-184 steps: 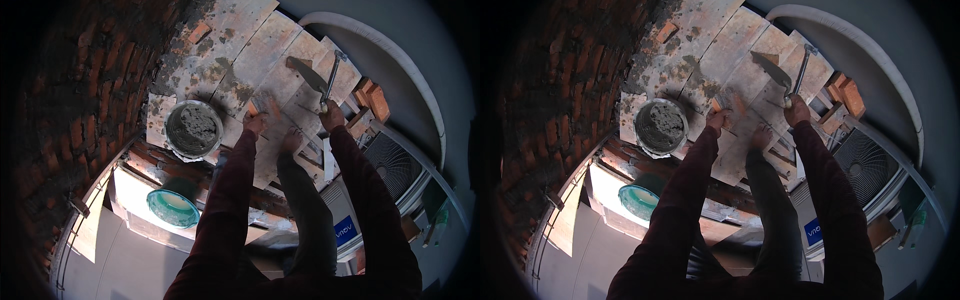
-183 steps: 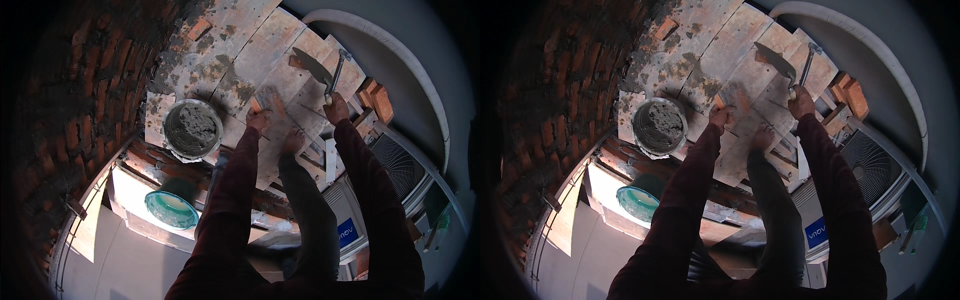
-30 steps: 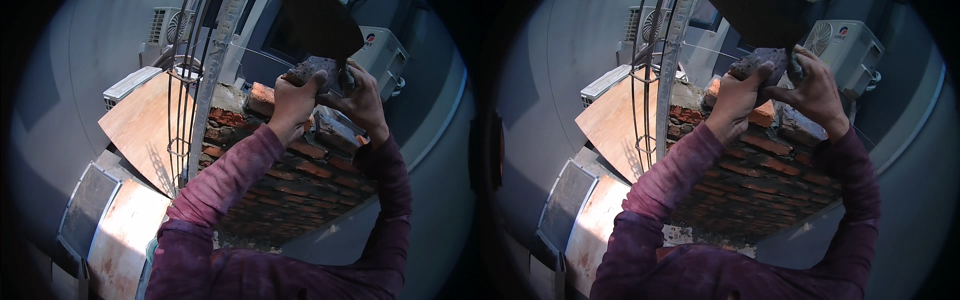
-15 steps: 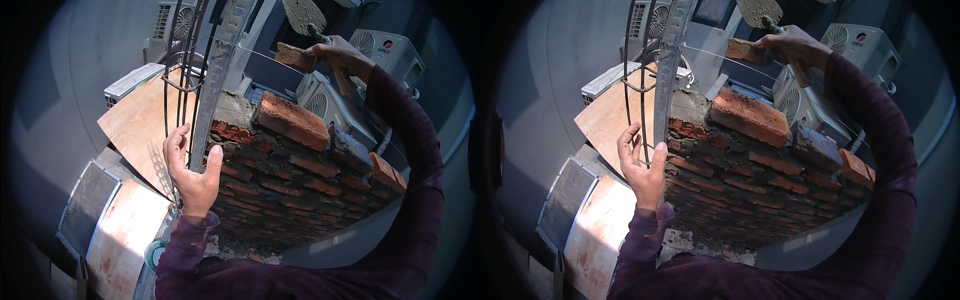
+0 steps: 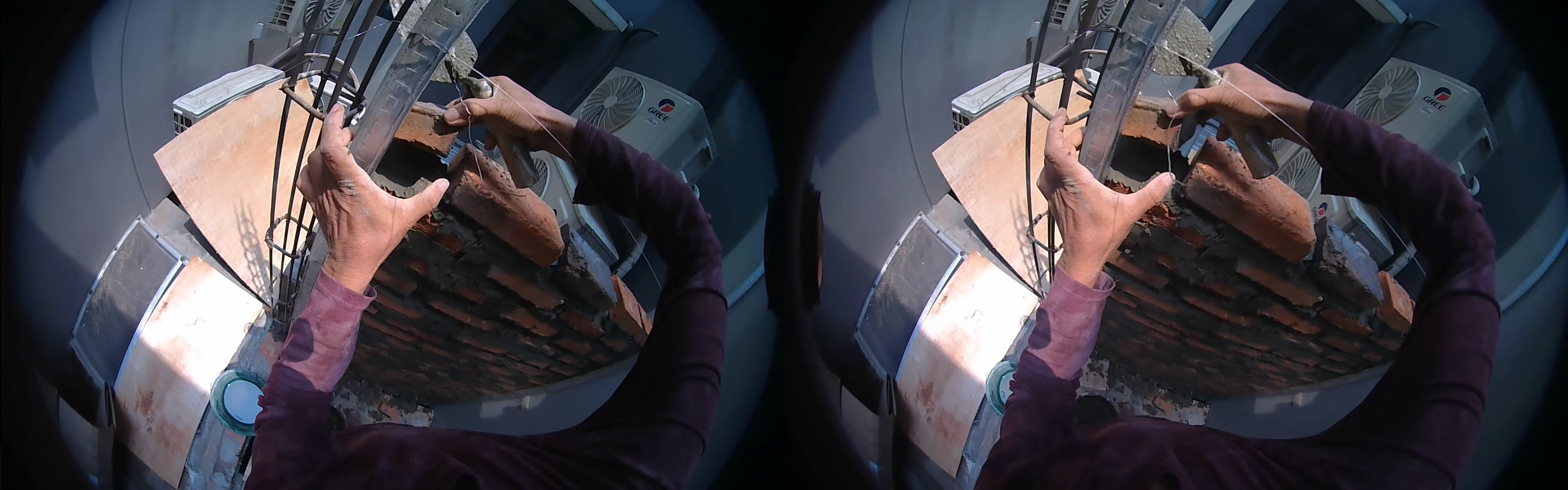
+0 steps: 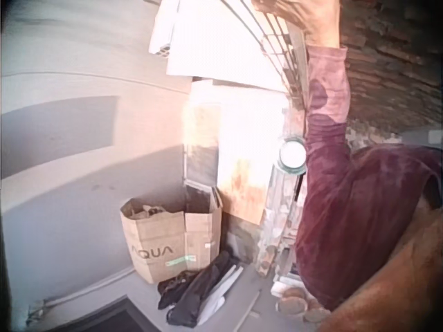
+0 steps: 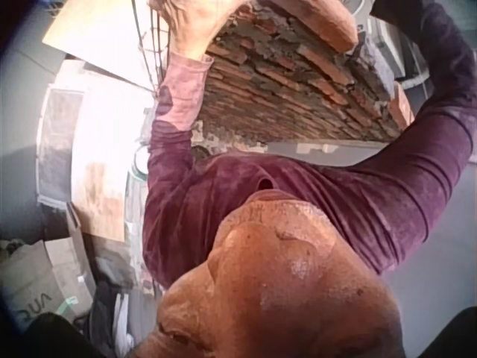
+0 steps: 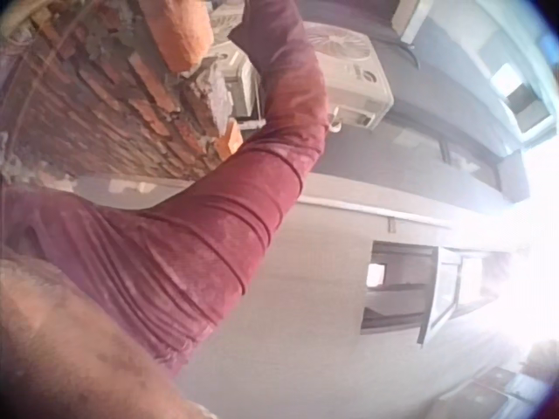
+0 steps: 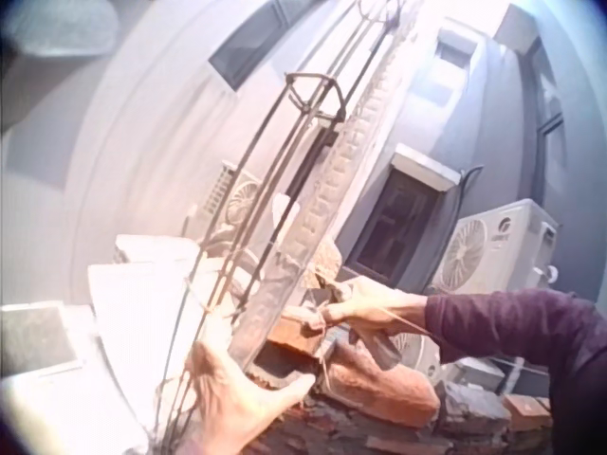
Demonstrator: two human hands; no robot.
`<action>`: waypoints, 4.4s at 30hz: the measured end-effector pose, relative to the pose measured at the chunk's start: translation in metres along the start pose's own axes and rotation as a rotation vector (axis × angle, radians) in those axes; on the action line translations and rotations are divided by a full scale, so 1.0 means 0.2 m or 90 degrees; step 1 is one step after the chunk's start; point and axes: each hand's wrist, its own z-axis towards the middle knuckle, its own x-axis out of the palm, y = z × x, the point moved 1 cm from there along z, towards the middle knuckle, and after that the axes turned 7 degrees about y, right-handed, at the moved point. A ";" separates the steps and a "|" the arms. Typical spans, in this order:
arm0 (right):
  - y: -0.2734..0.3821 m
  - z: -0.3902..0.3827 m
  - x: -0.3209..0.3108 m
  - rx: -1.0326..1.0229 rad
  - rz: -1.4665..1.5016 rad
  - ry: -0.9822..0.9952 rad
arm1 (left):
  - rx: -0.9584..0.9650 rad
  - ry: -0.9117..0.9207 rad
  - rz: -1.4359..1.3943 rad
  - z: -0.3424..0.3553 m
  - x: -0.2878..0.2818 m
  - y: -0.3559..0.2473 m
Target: The person builds a brick wall by applying mortar with a trowel, placing bricks, and tapping them with a tool handle.
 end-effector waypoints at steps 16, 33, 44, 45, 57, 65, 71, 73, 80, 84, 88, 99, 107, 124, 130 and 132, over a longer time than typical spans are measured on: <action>-0.04 -0.04 0.08 -0.014 -0.049 -0.014 | 0.073 -0.025 -0.169 0.11 0.11 0.02; 0.20 -0.17 -0.41 -0.170 0.302 -0.385 | 0.112 -0.001 -0.127 0.17 0.05 0.02; 0.20 -0.13 -0.17 -0.115 0.254 -0.250 | 0.063 0.018 -0.208 0.15 0.09 0.04; 0.18 -0.14 -0.17 -0.109 0.268 -0.233 | 0.059 0.023 -0.226 0.15 0.10 0.03; 0.11 -0.10 -0.10 -0.096 0.300 -0.127 | 0.107 0.019 -0.216 0.13 0.08 0.02; 0.14 -0.09 -0.15 -0.112 0.338 -0.241 | 0.102 -0.013 -0.154 0.13 0.09 0.03; 0.10 -0.04 -0.07 -0.120 0.397 -0.151 | 0.113 -0.005 -0.181 0.13 0.10 0.05; 0.11 -0.04 -0.11 -0.100 0.381 -0.175 | 0.090 0.013 -0.186 0.13 0.09 0.04; 0.15 0.00 -0.09 -0.075 0.306 -0.120 | 0.100 0.000 -0.118 0.14 0.07 0.05; 0.21 -0.02 -0.12 -0.140 0.263 -0.273 | 0.089 0.026 -0.138 0.13 0.08 0.03; 0.19 -0.01 -0.02 -0.056 0.312 -0.185 | 0.079 0.039 -0.065 0.12 0.02 -0.01; 0.16 0.03 -0.06 -0.070 0.316 -0.134 | 0.102 0.014 -0.066 0.13 0.03 0.02; 0.16 -0.06 -0.08 -0.080 0.239 -0.231 | 0.072 0.034 -0.025 0.11 0.06 -0.01; 0.19 -0.08 -0.19 -0.095 0.204 -0.227 | 0.063 0.057 -0.062 0.11 0.05 -0.02; 0.18 -0.05 -0.09 -0.098 0.220 -0.120 | 0.088 0.032 -0.056 0.12 0.06 0.03; 0.22 0.01 -0.11 -0.122 0.229 -0.124 | 0.098 0.025 -0.053 0.14 0.03 0.10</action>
